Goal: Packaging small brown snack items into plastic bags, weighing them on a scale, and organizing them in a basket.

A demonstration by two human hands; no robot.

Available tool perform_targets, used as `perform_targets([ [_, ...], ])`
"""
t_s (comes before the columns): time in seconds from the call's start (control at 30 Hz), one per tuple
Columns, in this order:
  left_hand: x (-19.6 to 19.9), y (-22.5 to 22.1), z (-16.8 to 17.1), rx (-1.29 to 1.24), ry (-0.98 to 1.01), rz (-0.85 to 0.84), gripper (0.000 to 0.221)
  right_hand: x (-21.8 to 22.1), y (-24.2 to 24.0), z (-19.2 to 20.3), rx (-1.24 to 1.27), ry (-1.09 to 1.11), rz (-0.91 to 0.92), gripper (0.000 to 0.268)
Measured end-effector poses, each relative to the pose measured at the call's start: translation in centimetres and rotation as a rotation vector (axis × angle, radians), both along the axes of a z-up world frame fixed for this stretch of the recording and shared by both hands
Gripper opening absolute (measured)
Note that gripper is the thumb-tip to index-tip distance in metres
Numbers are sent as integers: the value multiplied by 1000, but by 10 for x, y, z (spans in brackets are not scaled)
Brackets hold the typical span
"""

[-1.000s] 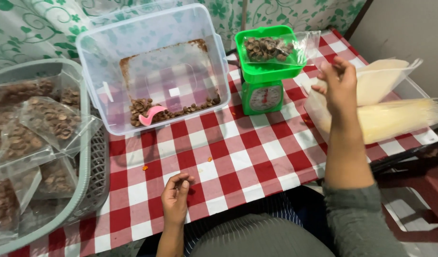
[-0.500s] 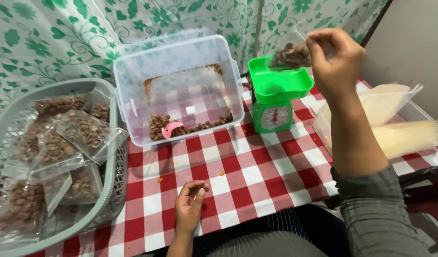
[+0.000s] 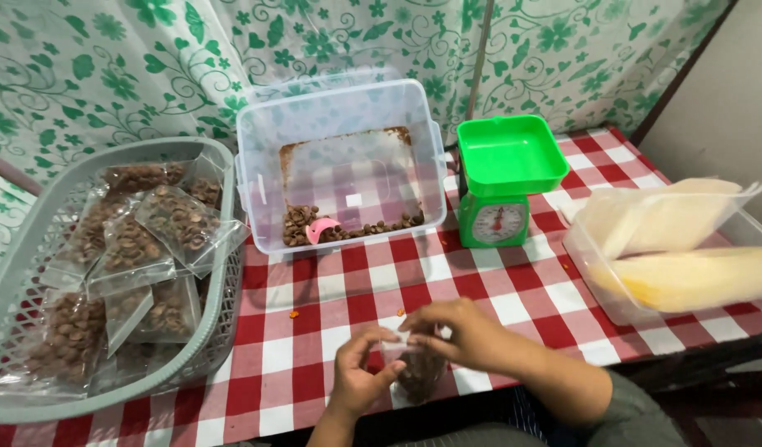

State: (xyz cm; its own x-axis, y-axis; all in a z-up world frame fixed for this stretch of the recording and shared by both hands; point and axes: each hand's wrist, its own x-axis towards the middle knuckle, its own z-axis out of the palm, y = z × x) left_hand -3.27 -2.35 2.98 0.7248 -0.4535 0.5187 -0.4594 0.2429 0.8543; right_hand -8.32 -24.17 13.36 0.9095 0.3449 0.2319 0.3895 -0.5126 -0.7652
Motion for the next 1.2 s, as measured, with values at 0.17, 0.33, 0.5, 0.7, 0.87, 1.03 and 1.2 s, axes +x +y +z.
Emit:
perform_targets([
  [0.17, -12, -6, 7, -20, -71, 87, 17, -14, 0, 3, 109, -66, -31, 32],
  [0.33, -14, -11, -1, -93, -38, 129, 19, -16, 7, -1, 180, -25, -51, 31],
  [0.5, -15, -16, 3, -166, -52, 153, 13, -19, 19, -17, 258, -158, -135, 32],
  [0.7, -22, -15, 12, -135, -83, 206, 16, -17, 25, -30, 195, -340, -143, 33],
  [0.87, -25, -12, 12, -145, -90, 226, 18, -14, 30, -33, 170, -529, -59, 20],
  [1.03, -29, -11, 18, -171, -106, 228, 14, -15, 31, -35, 157, -545, -32, 20],
  [1.2, -32, -10, 20, -182, -102, 218, 16, -16, 34, -30, 110, -625, -6, 21],
])
